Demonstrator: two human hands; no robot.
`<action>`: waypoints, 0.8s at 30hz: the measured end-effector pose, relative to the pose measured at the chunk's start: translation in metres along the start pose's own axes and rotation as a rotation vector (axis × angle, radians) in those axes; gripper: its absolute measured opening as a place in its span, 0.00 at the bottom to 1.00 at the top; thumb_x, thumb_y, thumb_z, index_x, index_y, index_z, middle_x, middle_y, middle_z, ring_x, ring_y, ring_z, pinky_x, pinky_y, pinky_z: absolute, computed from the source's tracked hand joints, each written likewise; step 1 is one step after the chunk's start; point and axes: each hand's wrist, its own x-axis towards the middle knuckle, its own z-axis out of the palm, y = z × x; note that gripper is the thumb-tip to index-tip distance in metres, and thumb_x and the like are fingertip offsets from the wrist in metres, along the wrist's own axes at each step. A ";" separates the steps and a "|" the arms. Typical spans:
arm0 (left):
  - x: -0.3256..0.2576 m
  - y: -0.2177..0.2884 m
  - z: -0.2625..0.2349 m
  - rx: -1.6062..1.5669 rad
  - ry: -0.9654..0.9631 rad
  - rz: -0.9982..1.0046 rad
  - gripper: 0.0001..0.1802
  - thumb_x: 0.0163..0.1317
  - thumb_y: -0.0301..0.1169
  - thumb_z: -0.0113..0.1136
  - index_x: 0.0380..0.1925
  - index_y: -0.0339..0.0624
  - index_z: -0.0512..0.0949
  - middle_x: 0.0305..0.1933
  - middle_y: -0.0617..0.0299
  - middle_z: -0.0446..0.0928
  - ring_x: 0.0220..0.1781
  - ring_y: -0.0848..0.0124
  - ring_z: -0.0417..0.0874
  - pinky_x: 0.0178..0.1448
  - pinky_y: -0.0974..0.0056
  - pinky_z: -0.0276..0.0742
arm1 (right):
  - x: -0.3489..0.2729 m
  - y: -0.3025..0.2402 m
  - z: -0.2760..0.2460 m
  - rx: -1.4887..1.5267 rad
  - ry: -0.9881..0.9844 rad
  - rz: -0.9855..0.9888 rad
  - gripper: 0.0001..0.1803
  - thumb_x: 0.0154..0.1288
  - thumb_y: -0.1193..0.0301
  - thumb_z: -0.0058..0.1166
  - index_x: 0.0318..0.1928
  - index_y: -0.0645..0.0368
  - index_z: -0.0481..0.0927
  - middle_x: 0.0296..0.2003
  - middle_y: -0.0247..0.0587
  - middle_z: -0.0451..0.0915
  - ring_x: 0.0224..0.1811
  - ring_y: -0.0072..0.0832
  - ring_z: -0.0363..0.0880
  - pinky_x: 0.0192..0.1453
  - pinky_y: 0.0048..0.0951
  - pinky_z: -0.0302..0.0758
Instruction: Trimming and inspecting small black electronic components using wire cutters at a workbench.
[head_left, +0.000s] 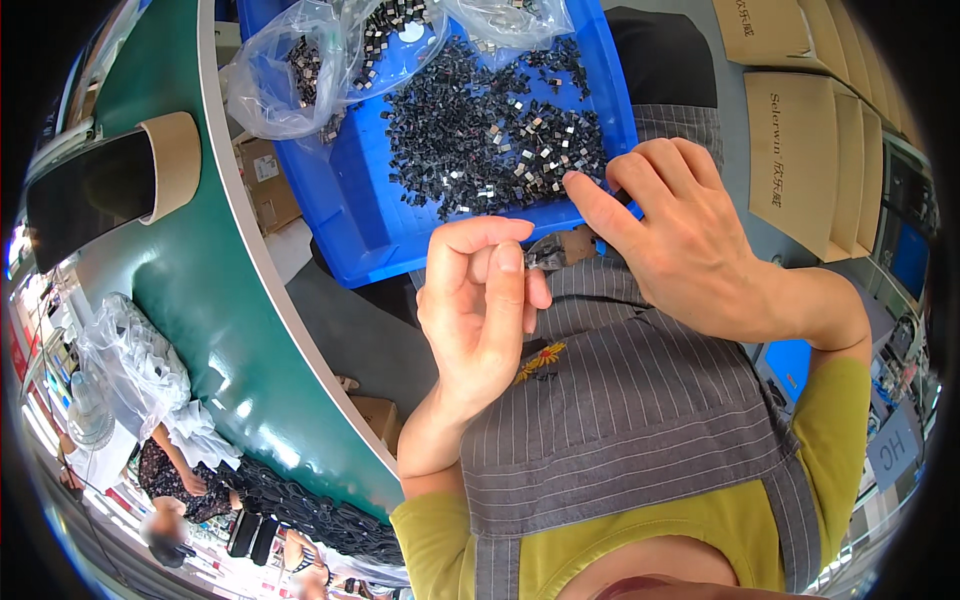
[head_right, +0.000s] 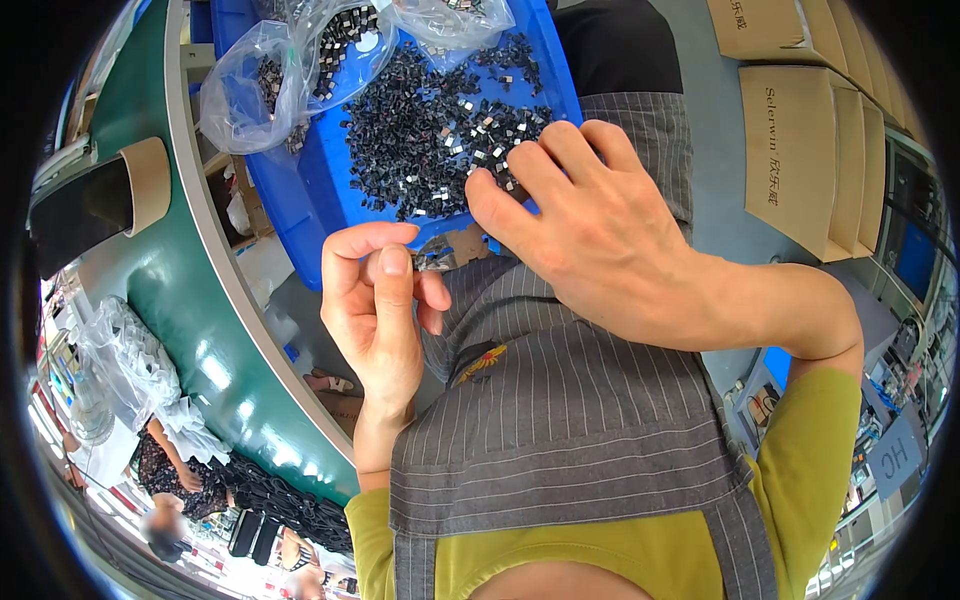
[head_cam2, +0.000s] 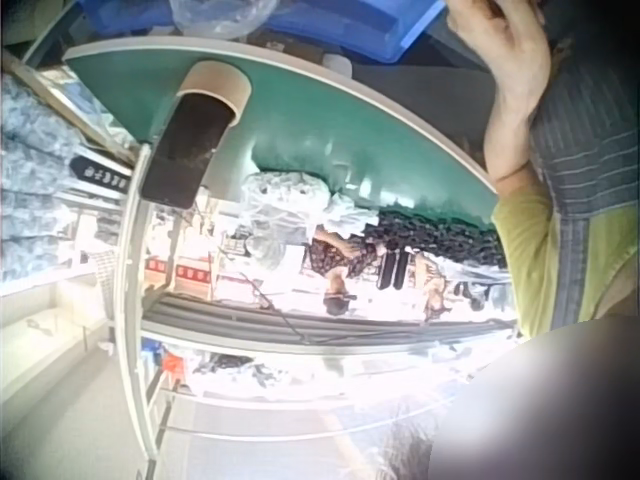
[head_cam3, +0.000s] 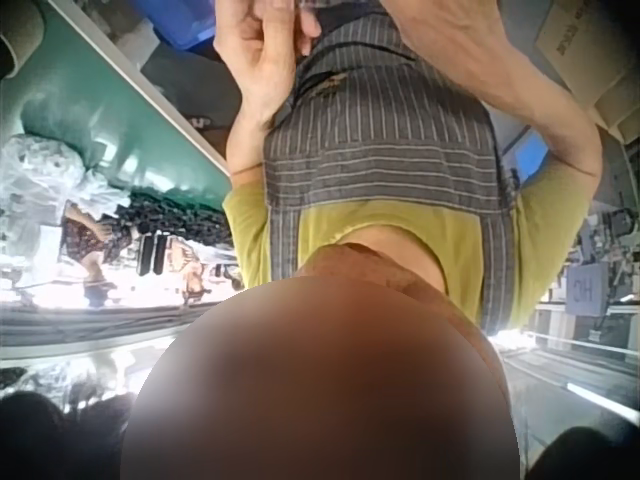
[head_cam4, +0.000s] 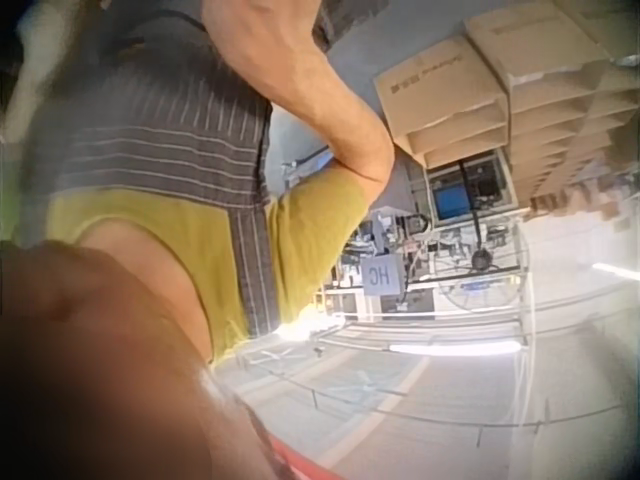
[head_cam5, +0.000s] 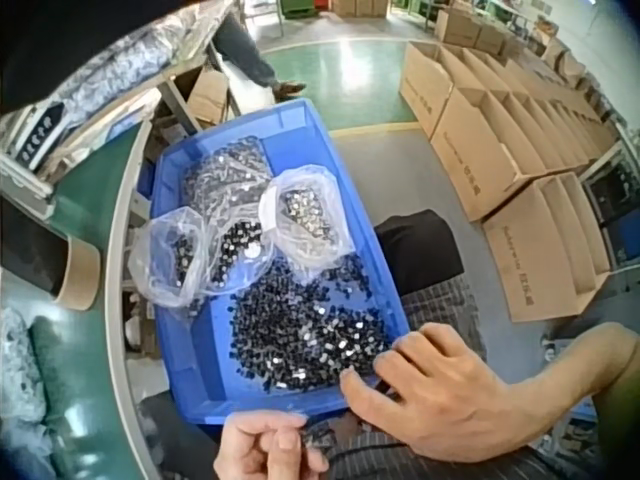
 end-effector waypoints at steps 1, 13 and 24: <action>-0.001 0.000 -0.001 0.025 0.003 0.011 0.07 0.69 0.24 0.44 0.44 0.36 0.69 0.21 0.66 0.72 0.19 0.84 0.69 0.22 0.79 0.63 | 0.001 0.000 0.000 0.002 0.000 -0.002 0.26 0.45 0.77 0.54 0.51 0.61 0.73 0.35 0.42 0.70 0.41 0.39 0.70 0.49 0.41 0.67; -0.004 -0.011 -0.001 0.047 0.056 0.183 0.07 0.68 0.22 0.45 0.43 0.34 0.68 0.19 0.67 0.70 0.19 0.81 0.73 0.20 0.77 0.66 | 0.004 -0.002 -0.004 -0.096 0.009 -0.044 0.26 0.47 0.75 0.53 0.52 0.59 0.71 0.37 0.43 0.70 0.43 0.39 0.70 0.51 0.43 0.67; -0.007 -0.019 0.003 0.085 0.077 0.283 0.06 0.67 0.21 0.46 0.43 0.33 0.69 0.26 0.61 0.75 0.18 0.81 0.72 0.21 0.76 0.71 | 0.005 -0.002 -0.007 -0.146 -0.004 -0.067 0.25 0.48 0.74 0.53 0.51 0.59 0.72 0.36 0.43 0.69 0.43 0.38 0.70 0.51 0.41 0.68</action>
